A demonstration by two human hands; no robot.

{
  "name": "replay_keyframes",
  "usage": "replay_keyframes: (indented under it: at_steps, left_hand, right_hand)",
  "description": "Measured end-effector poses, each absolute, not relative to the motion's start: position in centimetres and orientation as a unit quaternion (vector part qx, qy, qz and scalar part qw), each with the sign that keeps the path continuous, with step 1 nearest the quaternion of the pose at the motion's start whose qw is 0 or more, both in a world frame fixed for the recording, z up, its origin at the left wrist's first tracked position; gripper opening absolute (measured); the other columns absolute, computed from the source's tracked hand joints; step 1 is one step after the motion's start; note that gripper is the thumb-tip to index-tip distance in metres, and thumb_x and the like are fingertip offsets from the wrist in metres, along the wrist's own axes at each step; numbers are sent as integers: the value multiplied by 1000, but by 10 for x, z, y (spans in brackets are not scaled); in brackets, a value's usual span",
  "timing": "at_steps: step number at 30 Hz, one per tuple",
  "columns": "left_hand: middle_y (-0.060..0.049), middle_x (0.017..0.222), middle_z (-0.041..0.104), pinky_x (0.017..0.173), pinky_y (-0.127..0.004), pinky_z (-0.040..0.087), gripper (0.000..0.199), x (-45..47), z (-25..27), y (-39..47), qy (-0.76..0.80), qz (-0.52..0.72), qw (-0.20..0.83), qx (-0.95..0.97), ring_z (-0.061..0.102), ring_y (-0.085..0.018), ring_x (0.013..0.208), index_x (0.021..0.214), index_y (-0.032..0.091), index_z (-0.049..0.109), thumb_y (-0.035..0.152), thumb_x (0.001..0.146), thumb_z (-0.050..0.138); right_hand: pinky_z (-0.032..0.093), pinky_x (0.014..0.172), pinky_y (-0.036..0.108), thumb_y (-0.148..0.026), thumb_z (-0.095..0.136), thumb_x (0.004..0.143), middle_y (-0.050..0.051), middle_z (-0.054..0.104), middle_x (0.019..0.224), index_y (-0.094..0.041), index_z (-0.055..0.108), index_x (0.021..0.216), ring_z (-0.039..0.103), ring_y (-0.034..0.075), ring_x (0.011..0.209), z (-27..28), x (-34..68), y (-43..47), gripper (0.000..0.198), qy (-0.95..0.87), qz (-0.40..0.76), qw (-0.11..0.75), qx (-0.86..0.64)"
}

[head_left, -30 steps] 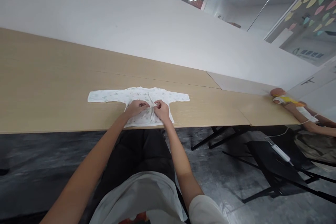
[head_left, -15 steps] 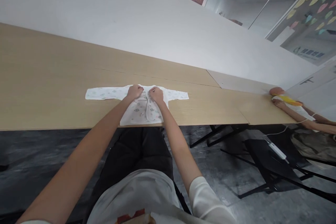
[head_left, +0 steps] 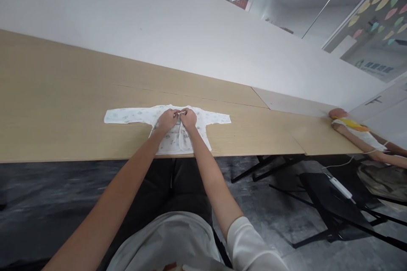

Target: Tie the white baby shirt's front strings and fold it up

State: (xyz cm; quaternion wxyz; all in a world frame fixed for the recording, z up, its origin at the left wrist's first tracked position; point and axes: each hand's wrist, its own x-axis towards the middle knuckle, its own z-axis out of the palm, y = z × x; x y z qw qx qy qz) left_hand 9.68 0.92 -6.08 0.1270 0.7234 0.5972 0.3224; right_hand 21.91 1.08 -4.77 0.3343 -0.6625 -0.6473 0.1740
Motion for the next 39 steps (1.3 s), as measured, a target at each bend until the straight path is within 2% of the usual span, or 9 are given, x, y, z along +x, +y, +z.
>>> replay_keyframes:
  at_steps: [4, 12, 20, 24, 28, 39]
  left_hand:
    - [-14, 113, 72, 92, -36, 49, 47, 98, -61, 7, 585, 317, 110, 738, 64, -29, 107, 127, 20, 71, 27, 89, 46]
    - [-17, 116, 70, 96, -38, 48, 37, 96, -63, 13, 591, 322, 122, 729, 63, -31, 109, 111, 16, 75, 28, 85, 51]
    - [-14, 113, 72, 94, -36, 49, 30, 96, -61, 12, 595, 336, 145, 716, 66, -26, 98, 101, 16, 73, 23, 83, 50]
    - [-12, 107, 74, 89, -34, 50, 29, 96, -59, 11, 600, 339, 155, 708, 67, -26, 96, 100, 17, 73, 22, 82, 51]
    - [-10, 102, 76, 85, -32, 50, 29, 96, -58, 10, 605, 331, 166, 705, 68, -25, 94, 103, 18, 73, 21, 81, 53]
    - [-9, 106, 75, 86, -33, 51, 28, 95, -62, 13, 595, 351, 161, 705, 66, -23, 92, 99, 19, 74, 26, 81, 54]
  right_hand:
    - [49, 92, 27, -13, 48, 89, 5, 72, 107, -21, 73, 106, 65, 19, 99, -49, 219, 11, 31, -640, 183, 360, -654]
    - [50, 89, 27, -21, 52, 92, 7, 75, 103, -19, 74, 95, 67, 20, 98, -47, 217, 10, 22, -631, 186, 362, -660]
    - [48, 95, 27, -10, 47, 89, 7, 73, 110, -18, 70, 103, 66, 18, 103, -50, 219, 10, 28, -624, 188, 380, -657]
    - [47, 97, 27, -8, 47, 87, 6, 73, 111, -19, 71, 97, 66, 18, 106, -51, 219, 11, 28, -622, 194, 397, -646]
    - [49, 95, 28, -10, 51, 86, 4, 74, 109, -21, 71, 98, 67, 18, 103, -51, 219, 10, 26, -623, 212, 398, -639]
    - [52, 94, 29, -8, 52, 85, 3, 75, 109, -23, 70, 102, 67, 18, 103, -50, 221, 6, 28, -647, 211, 385, -624]
